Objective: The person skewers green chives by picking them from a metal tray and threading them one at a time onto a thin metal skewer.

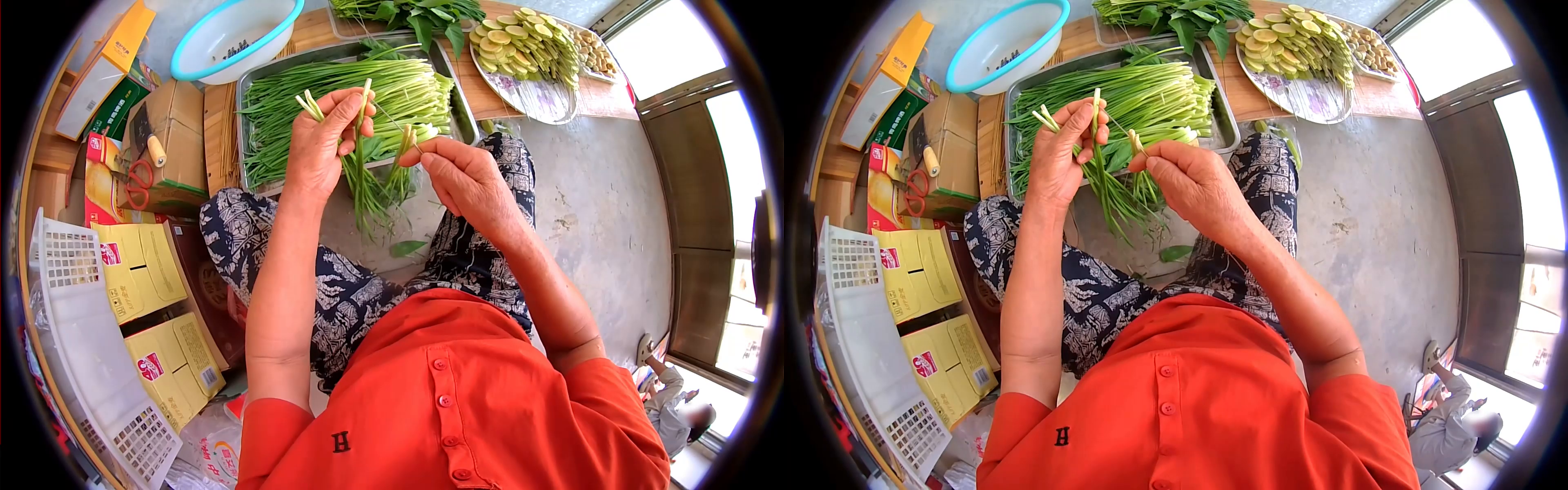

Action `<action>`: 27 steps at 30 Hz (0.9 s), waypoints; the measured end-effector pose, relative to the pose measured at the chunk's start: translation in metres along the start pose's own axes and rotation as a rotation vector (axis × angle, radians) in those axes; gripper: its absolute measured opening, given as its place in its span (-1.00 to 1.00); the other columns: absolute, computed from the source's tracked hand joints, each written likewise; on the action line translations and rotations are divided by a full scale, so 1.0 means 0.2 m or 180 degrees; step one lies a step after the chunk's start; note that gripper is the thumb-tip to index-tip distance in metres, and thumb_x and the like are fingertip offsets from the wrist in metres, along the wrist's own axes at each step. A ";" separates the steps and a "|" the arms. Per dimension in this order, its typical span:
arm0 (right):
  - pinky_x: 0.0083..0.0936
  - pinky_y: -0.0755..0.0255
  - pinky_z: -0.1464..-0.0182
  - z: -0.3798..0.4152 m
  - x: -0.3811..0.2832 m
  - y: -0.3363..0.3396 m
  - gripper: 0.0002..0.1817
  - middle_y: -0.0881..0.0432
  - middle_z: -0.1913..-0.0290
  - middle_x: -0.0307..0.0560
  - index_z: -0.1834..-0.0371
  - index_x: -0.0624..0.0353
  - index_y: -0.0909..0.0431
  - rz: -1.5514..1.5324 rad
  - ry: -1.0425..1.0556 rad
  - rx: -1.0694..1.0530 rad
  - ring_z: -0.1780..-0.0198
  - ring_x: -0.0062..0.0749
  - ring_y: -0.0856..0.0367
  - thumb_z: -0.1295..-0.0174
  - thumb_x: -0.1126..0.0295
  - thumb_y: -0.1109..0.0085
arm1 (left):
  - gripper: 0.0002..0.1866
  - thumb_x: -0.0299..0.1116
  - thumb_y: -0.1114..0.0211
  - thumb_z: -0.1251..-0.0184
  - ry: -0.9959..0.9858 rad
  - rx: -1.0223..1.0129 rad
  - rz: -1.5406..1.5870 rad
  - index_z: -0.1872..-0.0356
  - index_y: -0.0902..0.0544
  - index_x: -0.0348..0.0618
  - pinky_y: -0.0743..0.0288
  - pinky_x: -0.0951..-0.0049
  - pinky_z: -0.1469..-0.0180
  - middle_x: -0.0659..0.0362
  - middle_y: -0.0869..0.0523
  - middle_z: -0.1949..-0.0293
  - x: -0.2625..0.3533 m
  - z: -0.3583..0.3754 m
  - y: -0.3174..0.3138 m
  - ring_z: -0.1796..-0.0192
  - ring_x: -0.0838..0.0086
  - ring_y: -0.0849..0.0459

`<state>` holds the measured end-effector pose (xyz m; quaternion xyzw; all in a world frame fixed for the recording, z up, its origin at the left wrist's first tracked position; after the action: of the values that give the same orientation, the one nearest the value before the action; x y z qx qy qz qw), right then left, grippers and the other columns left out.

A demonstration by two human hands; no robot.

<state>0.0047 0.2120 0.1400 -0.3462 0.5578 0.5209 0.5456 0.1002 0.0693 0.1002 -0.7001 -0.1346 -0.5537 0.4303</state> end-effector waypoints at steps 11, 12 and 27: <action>-0.74 -0.05 0.61 -0.02 -0.04 0.00 -0.76 -0.27 0.67 -0.45 0.16 0.24 -0.61 -0.0172 0.0002 -0.0076 0.64 -0.81 -0.18 -0.40 0.38 0.08 | -0.78 -0.28 -0.30 -0.32 0.0287 -0.0316 -0.0131 0.17 -0.65 -0.23 -0.15 0.76 0.56 0.27 -0.68 0.35 -0.02 0.04 -0.10 0.43 0.71 -0.57; -0.74 -0.04 0.61 -0.03 -0.03 0.00 -0.76 -0.28 0.67 -0.46 0.17 0.24 -0.61 -0.0261 -0.0002 -0.0059 0.64 -0.81 -0.18 -0.40 0.38 0.08 | -0.78 -0.28 -0.31 -0.32 0.0348 -0.0347 -0.0199 0.18 -0.65 -0.23 -0.15 0.77 0.56 0.28 -0.68 0.36 -0.03 0.04 -0.11 0.43 0.71 -0.56; -0.75 -0.09 0.55 -0.21 0.03 0.03 -0.85 -0.52 0.62 -0.42 0.24 0.24 -0.60 -0.0332 0.0362 0.0712 0.57 -0.86 -0.26 -0.22 0.40 -0.24 | -0.73 -0.30 -0.38 -0.17 -0.0942 0.0094 -0.2953 0.22 -0.62 -0.27 -0.47 0.32 0.26 0.04 -0.59 0.34 -0.01 0.05 -0.16 0.31 0.16 -0.62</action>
<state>-0.0128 0.1750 0.1292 -0.3407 0.6236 0.4059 0.5747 0.0847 0.0961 0.1123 -0.6313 -0.5000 -0.5796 0.1243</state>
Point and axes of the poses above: each hand's wrist, its own z-axis away from the middle knuckle, its own y-axis out of the back of the hand, x = y × z, the point moved 9 cm from there along -z, towards the middle knuckle
